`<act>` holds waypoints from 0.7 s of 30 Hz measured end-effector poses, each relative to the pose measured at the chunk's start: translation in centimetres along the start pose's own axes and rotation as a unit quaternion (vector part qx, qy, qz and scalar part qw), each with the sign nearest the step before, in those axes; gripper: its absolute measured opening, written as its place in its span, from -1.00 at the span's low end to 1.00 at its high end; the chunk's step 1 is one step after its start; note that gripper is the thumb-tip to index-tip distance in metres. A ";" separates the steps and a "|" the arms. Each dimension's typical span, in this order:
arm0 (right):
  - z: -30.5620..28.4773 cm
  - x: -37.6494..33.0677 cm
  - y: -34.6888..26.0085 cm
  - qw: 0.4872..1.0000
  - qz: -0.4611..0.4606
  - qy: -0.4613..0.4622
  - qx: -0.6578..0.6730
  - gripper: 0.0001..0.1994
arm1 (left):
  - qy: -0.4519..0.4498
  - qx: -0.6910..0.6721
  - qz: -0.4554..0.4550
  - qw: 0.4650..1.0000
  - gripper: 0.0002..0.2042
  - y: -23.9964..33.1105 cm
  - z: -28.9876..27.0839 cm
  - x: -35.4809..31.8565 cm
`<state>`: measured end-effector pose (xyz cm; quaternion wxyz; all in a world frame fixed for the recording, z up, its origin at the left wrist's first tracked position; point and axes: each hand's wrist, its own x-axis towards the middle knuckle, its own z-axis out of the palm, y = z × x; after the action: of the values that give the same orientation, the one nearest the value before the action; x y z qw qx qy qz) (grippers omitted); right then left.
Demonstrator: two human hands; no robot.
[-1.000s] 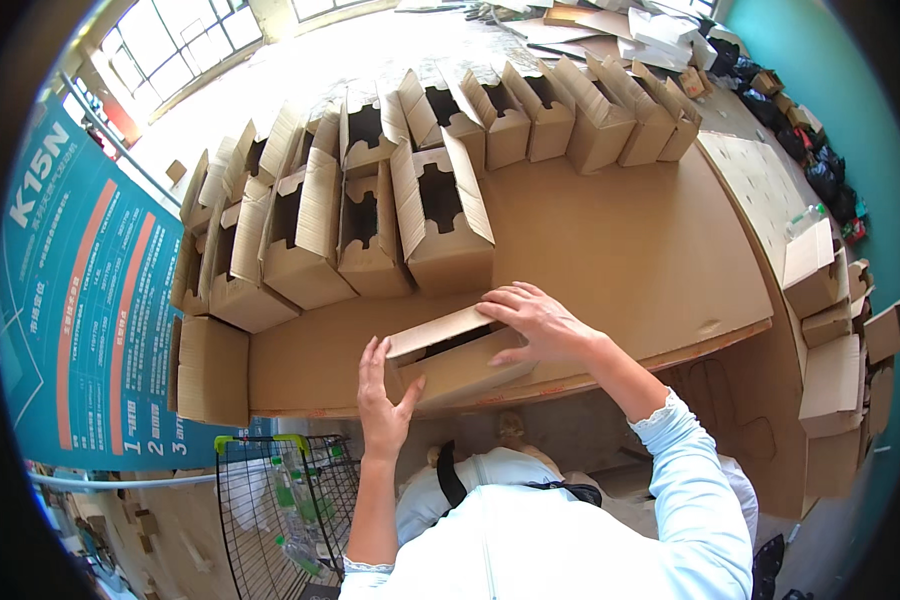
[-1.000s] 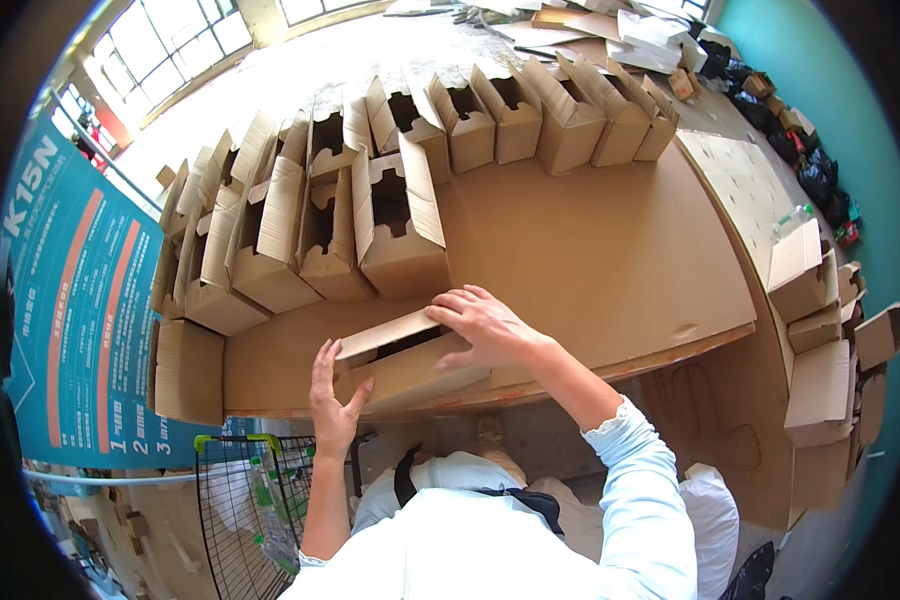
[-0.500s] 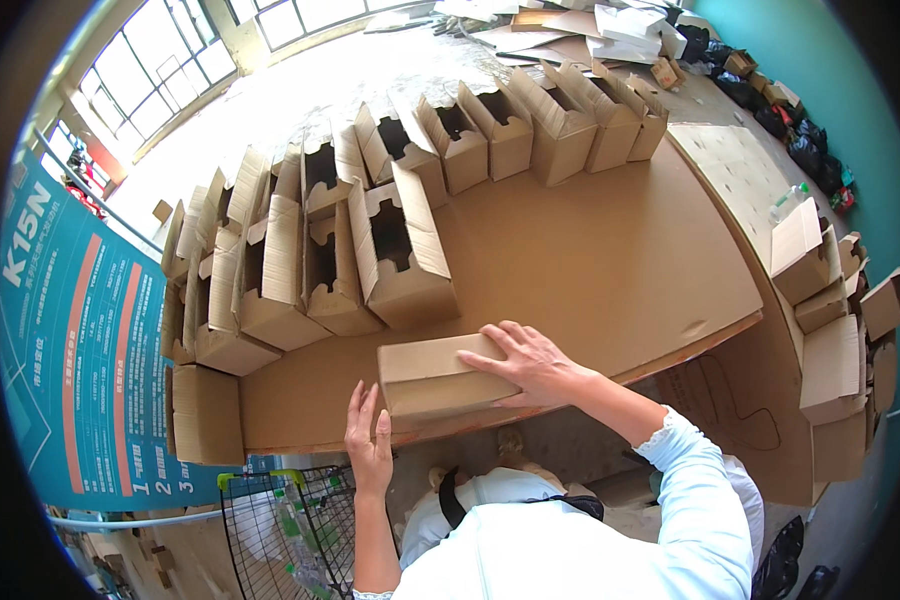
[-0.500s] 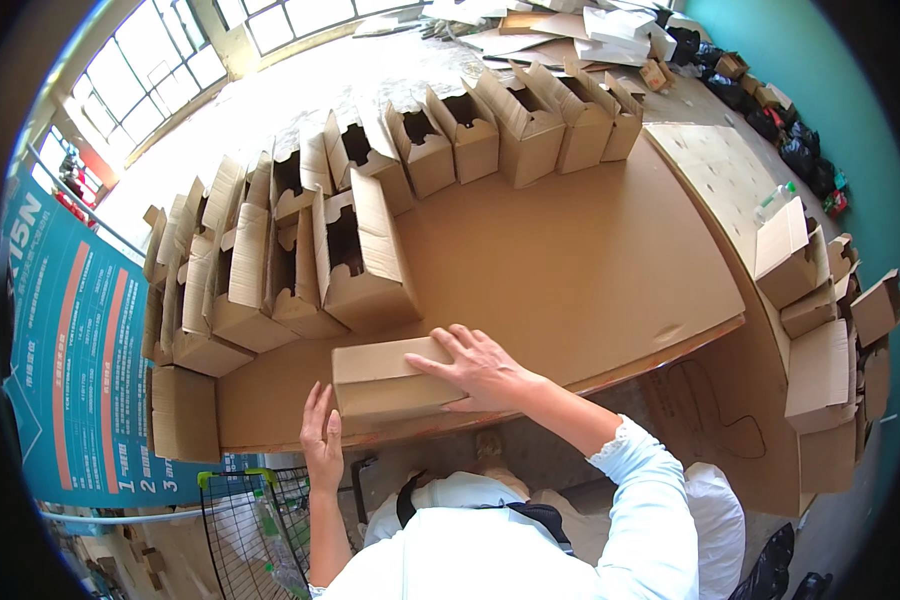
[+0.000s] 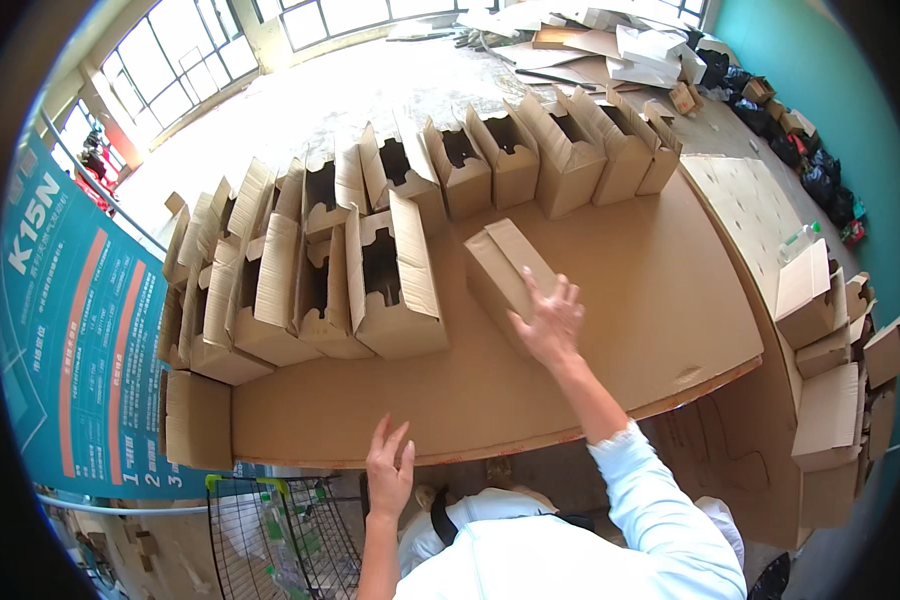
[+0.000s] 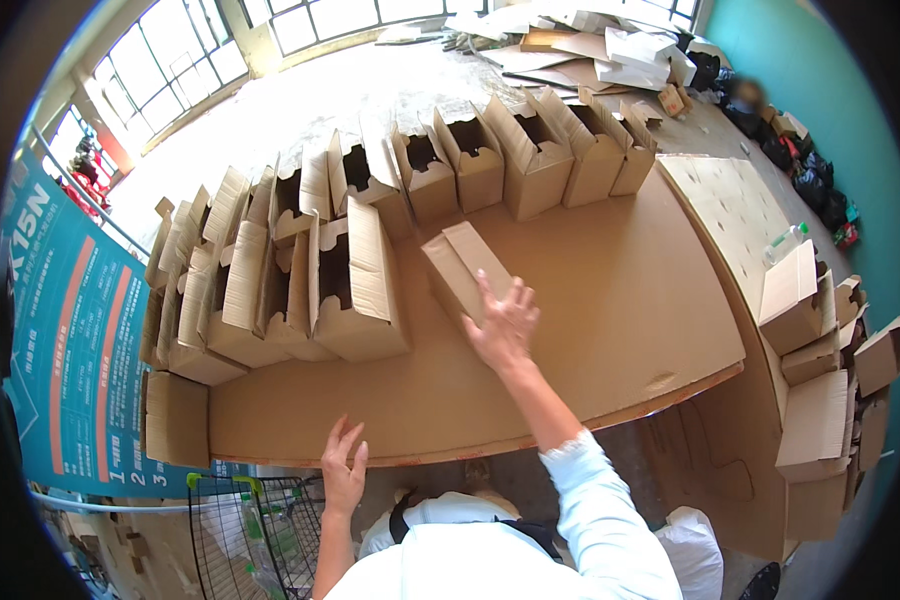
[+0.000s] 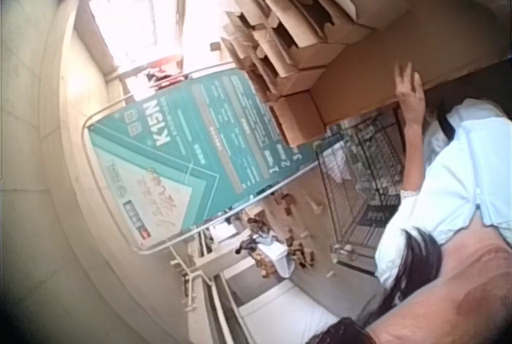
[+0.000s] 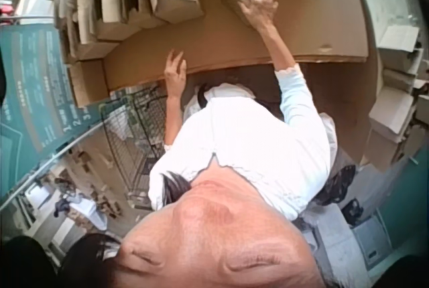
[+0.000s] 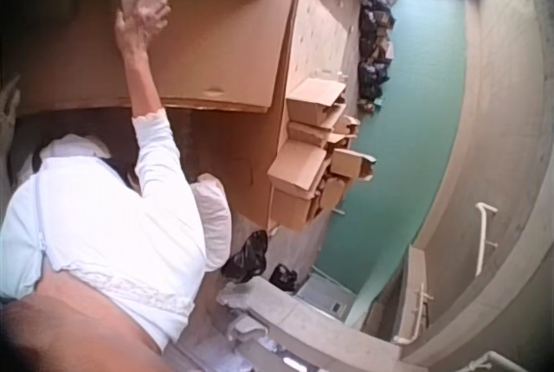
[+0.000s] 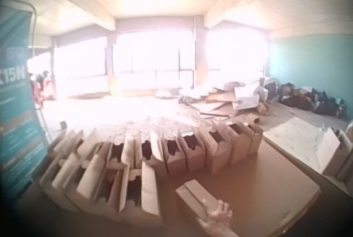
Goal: The person takes plastic bottles from a shopping cart, places each bottle into a cardboard box, closes the box flaps, and stacks the boxes on a table.
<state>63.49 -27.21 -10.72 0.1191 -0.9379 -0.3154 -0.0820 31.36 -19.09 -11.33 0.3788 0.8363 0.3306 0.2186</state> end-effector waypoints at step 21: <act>2.6 4.0 -3.5 0.946 -0.094 -0.134 0.280 -0.23 | -0.123 -0.034 0.057 0.990 -0.78 1.3 1.5 1.2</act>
<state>64.67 -21.52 -11.72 0.3257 -0.8349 -0.4257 0.1253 33.55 -19.59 -11.12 0.4318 0.8609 0.2255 0.1466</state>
